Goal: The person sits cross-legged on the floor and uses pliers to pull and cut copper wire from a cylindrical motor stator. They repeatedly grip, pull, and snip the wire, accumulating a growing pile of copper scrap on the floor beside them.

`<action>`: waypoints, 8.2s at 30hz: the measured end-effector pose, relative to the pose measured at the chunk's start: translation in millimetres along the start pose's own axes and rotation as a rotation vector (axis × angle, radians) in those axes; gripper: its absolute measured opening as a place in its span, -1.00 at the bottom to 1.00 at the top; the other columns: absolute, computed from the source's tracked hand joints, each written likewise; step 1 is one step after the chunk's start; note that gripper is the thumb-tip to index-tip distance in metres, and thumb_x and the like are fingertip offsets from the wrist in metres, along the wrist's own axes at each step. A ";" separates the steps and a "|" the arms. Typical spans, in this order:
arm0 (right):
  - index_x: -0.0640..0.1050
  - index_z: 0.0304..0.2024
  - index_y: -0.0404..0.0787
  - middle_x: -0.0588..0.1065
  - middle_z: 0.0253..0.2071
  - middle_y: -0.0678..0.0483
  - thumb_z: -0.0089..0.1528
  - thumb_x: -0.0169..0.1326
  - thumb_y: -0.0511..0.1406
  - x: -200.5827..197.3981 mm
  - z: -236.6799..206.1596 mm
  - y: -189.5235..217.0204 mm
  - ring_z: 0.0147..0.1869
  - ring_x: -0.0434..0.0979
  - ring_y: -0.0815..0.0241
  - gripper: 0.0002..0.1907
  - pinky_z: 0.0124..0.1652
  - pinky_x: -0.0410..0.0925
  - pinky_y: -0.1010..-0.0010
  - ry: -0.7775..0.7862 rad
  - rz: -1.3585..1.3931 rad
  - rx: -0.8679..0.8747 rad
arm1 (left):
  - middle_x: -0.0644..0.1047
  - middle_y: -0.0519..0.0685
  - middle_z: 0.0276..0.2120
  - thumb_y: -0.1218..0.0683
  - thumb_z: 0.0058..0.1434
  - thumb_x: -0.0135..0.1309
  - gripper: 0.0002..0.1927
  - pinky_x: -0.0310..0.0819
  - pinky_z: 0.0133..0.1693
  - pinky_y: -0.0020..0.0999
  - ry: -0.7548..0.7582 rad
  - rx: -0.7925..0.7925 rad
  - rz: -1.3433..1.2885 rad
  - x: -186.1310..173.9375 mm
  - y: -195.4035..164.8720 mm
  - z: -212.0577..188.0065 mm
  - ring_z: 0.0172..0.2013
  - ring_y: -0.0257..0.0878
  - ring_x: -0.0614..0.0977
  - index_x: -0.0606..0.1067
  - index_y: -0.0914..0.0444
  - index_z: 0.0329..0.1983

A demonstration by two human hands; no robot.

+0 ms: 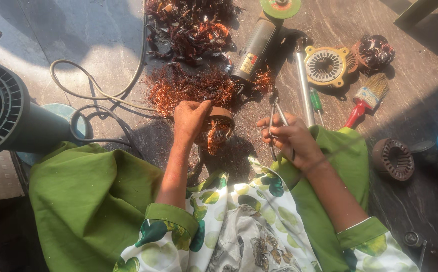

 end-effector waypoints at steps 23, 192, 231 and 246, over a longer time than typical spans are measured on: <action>0.28 0.21 -0.60 0.36 0.30 -0.30 0.20 -0.12 -0.41 -0.5 -26.5 4.1 0.30 0.44 -0.20 -0.46 0.14 0.39 -0.10 0.053 0.194 0.155 | 0.64 0.03 -0.59 -0.34 0.17 0.11 -0.43 0.49 -0.38 -0.33 0.110 0.282 0.268 -0.3 -10.8 -17.8 -0.52 -0.27 0.66 0.73 0.24 -0.29; 0.26 0.27 -0.60 0.20 0.38 -0.55 0.17 -0.08 -0.44 54.4 -64.5 -23.2 0.49 0.18 -0.40 -0.39 0.31 0.16 -0.37 0.339 0.602 0.560 | 0.62 0.01 -0.64 -0.09 0.35 0.00 -0.59 0.51 -0.42 -0.28 -0.138 0.483 0.201 10.2 12.3 -21.9 -0.61 -0.21 0.66 0.70 0.26 -0.38; 0.53 -0.23 -0.26 0.38 -0.46 0.14 0.22 0.21 -0.22 24.9 -88.5 -30.7 -0.41 0.34 0.32 -0.77 -0.39 0.34 0.41 -0.070 -0.894 -0.095 | 0.48 -0.05 -0.74 -0.10 0.33 0.01 -0.50 0.35 -0.49 -0.25 -0.300 0.260 0.047 -10.8 40.2 7.9 -0.64 -0.31 0.47 0.63 0.35 -0.54; 0.37 0.22 -0.51 0.31 0.35 -0.40 0.26 -0.07 -0.46 28.9 -67.9 -10.1 0.44 0.31 -0.25 -0.55 0.32 0.23 -0.24 0.154 0.460 0.275 | 0.59 -0.03 -0.69 -0.07 0.36 -0.02 -0.54 0.51 -0.45 -0.32 -0.174 0.396 0.079 -1.1 31.0 -6.5 -0.63 -0.32 0.61 0.67 0.31 -0.48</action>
Point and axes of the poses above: each hand's wrist, its own z-axis towards the middle knuckle, its own x-axis out of the palm, y = z × x, the point moved 2 cm from there along z, towards the middle knuckle
